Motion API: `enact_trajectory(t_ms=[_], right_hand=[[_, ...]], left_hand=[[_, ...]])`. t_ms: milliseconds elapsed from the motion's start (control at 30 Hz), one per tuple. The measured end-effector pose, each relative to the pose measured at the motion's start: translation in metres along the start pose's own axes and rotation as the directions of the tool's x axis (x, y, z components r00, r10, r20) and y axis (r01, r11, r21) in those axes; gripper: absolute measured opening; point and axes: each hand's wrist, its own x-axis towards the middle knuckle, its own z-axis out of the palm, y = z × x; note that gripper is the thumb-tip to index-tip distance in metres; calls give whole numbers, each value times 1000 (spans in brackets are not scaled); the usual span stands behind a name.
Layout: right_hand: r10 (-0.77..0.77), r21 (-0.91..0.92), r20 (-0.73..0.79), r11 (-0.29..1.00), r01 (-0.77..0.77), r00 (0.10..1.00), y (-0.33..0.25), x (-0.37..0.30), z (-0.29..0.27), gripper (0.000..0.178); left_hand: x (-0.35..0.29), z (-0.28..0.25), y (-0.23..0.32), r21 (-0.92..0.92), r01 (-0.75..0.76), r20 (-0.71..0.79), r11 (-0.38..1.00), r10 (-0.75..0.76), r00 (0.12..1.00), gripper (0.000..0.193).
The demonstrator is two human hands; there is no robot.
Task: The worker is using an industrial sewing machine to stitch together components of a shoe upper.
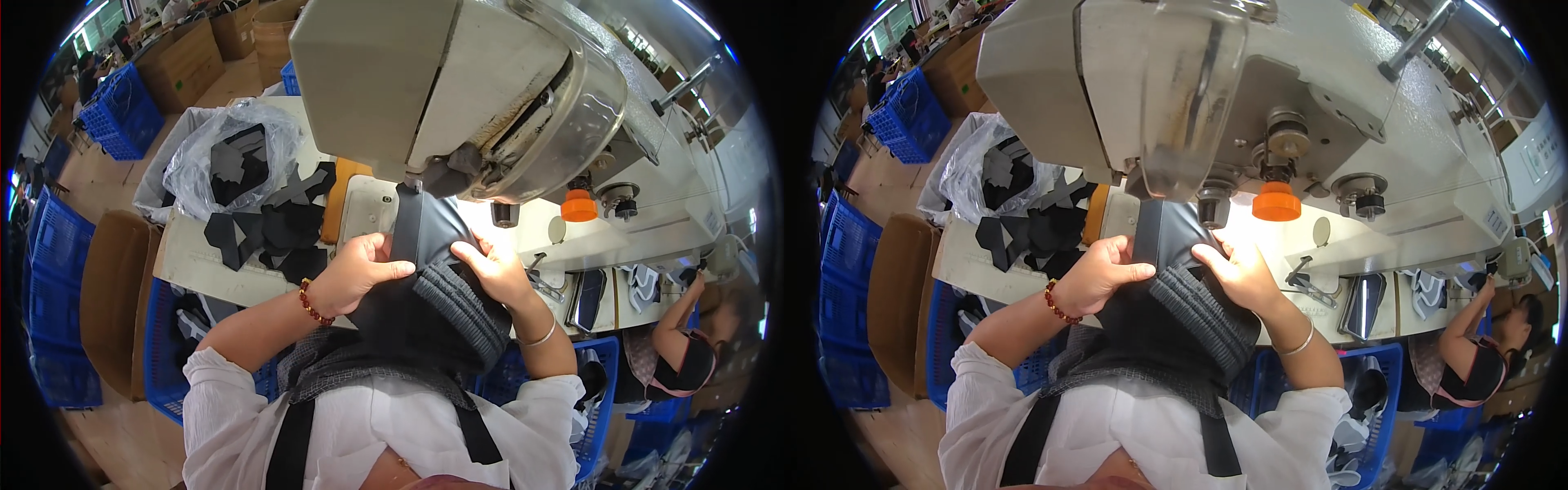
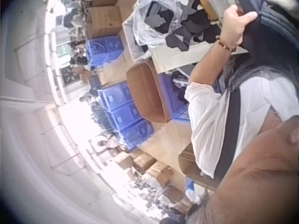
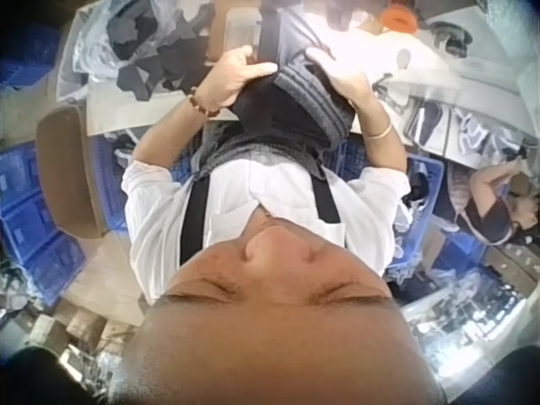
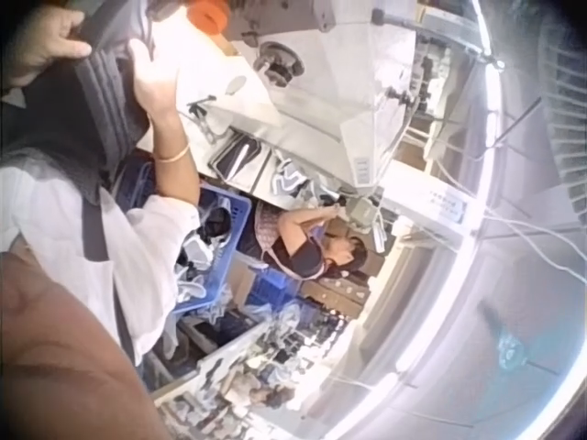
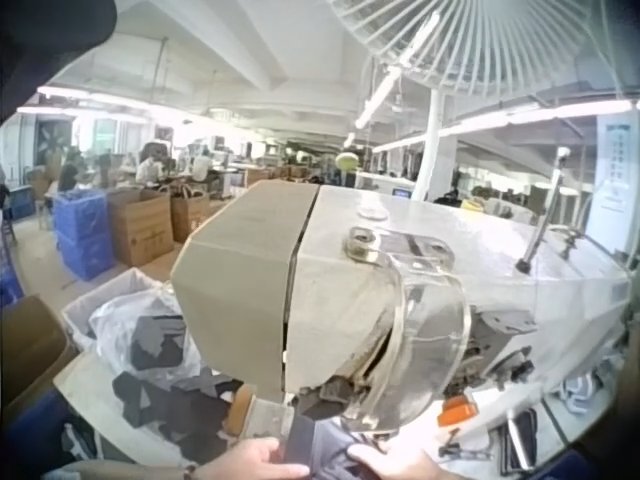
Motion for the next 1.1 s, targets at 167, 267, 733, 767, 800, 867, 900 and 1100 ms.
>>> enact_trajectory(t_ms=[167,267,733,767,800,867,900,1100], right_hand=[[22,72,-5,997,-22,1000,11,1,0,22],[34,103,-12,994,-33,999,16,0,0,25],[-201,-355,-42,919,173,979,3,8,-4,18],[-264,-386,-74,897,217,962,1,10,-3,17],[-326,-418,-103,871,257,940,-1,13,-2,16],[-477,-682,-44,656,323,878,-7,14,2,13],[-500,-724,-41,611,319,865,-10,13,4,13],[-622,-867,-54,417,272,781,-16,7,25,9]], left_hand=[[1,-3,5,3,40,41,999,-40,998,25],[1,-4,10,-104,156,58,982,-151,987,25],[0,3,30,-32,324,70,946,-321,944,29],[0,2,33,34,359,44,933,-360,932,28],[0,1,37,138,342,34,930,-349,936,28],[-1,0,41,391,358,-68,848,-361,930,27],[-4,1,42,336,265,10,904,-285,959,27],[-20,0,51,445,69,47,893,-100,994,25]])
